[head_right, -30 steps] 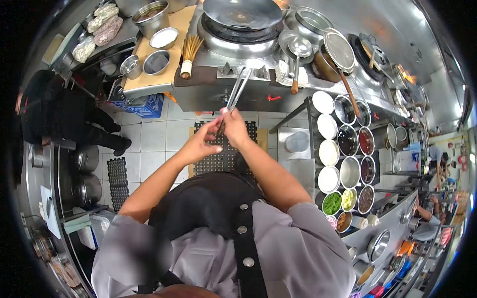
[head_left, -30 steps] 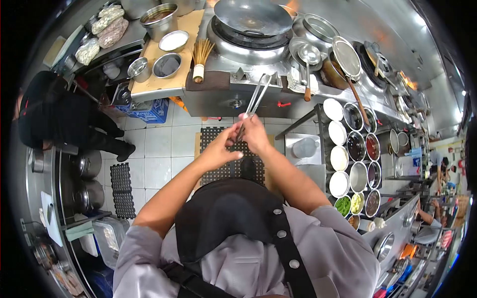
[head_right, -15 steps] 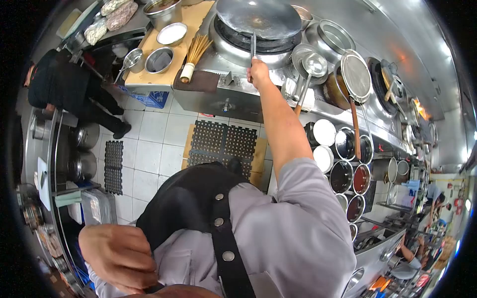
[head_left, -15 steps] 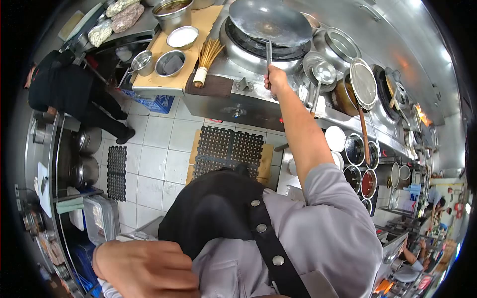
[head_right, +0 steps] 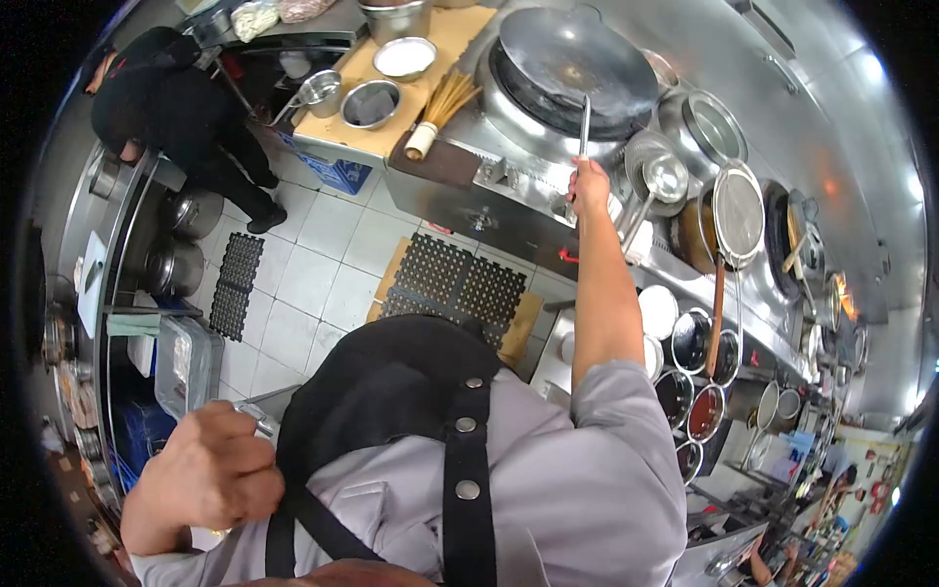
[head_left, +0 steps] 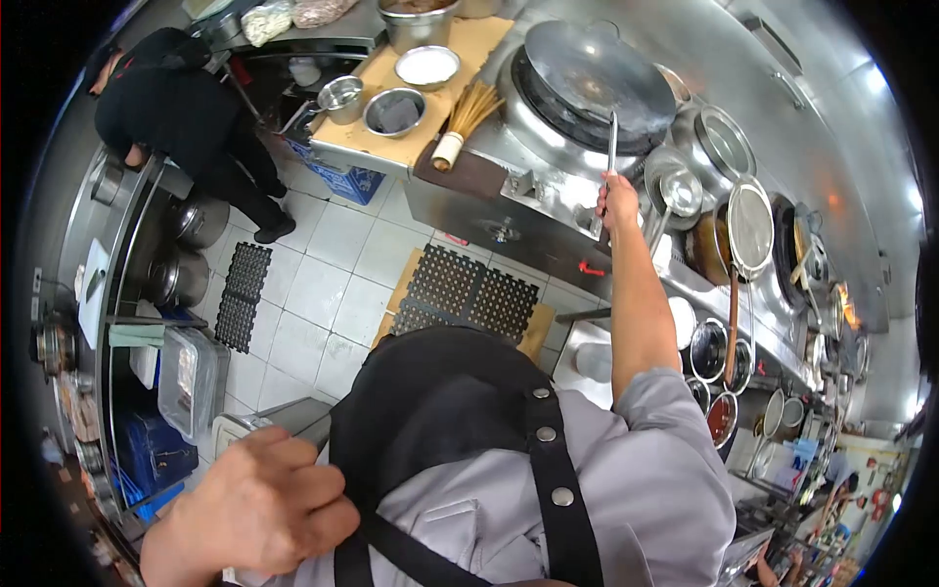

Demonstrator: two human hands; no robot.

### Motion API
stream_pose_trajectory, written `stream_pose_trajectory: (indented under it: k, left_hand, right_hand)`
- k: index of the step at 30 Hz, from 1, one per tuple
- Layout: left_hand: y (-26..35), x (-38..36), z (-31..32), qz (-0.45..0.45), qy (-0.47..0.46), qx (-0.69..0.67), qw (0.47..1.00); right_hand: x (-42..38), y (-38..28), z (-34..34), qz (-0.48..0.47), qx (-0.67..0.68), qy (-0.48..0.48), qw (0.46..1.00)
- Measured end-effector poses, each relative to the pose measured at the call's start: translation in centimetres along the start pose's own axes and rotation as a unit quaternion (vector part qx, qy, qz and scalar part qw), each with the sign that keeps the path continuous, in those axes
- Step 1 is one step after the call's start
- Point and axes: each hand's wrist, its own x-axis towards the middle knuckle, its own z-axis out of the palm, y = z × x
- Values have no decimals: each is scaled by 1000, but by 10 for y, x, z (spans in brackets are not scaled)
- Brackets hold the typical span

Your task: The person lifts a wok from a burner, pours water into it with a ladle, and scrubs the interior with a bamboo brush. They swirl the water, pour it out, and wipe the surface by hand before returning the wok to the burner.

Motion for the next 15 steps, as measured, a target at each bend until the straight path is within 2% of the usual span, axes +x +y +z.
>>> stream_pose_trajectory:
  k: [2, 4, 6, 9, 11, 13, 14, 15]
  left_hand:
    - [-4, 2, -1, 12, -19, 80, 997]
    - [-13, 4, 8, 38, 0, 90, 995]
    - [-24, 6, 19, 90, 20, 47, 995]
    - [-38, 1, 29, 121, 43, -6, 992]
    - [-57, -3, 32, 146, 45, -37, 988]
    - [-84, -9, 41, 189, -27, -222, 956]
    - [-95, -9, 46, 194, -32, -232, 953]
    - [-106, -8, 51, 218, -61, -356, 906]
  right_hand:
    - [4, -2, 8, 18, -35, 23, 999]
    - [13, -5, 20, 29, -31, 23, 999]
    - [21, 0, 25, 45, 21, 24, 998]
    - [7, 1, 43, 17, -7, 69, 997]
    - [-3, 4, 44, -27, -92, 81, 992]
    - [0, 2, 43, -31, -127, 93, 987]
    - [5, 6, 42, -32, -156, 96, 982]
    - [6, 8, 42, -34, -138, 90, 986]
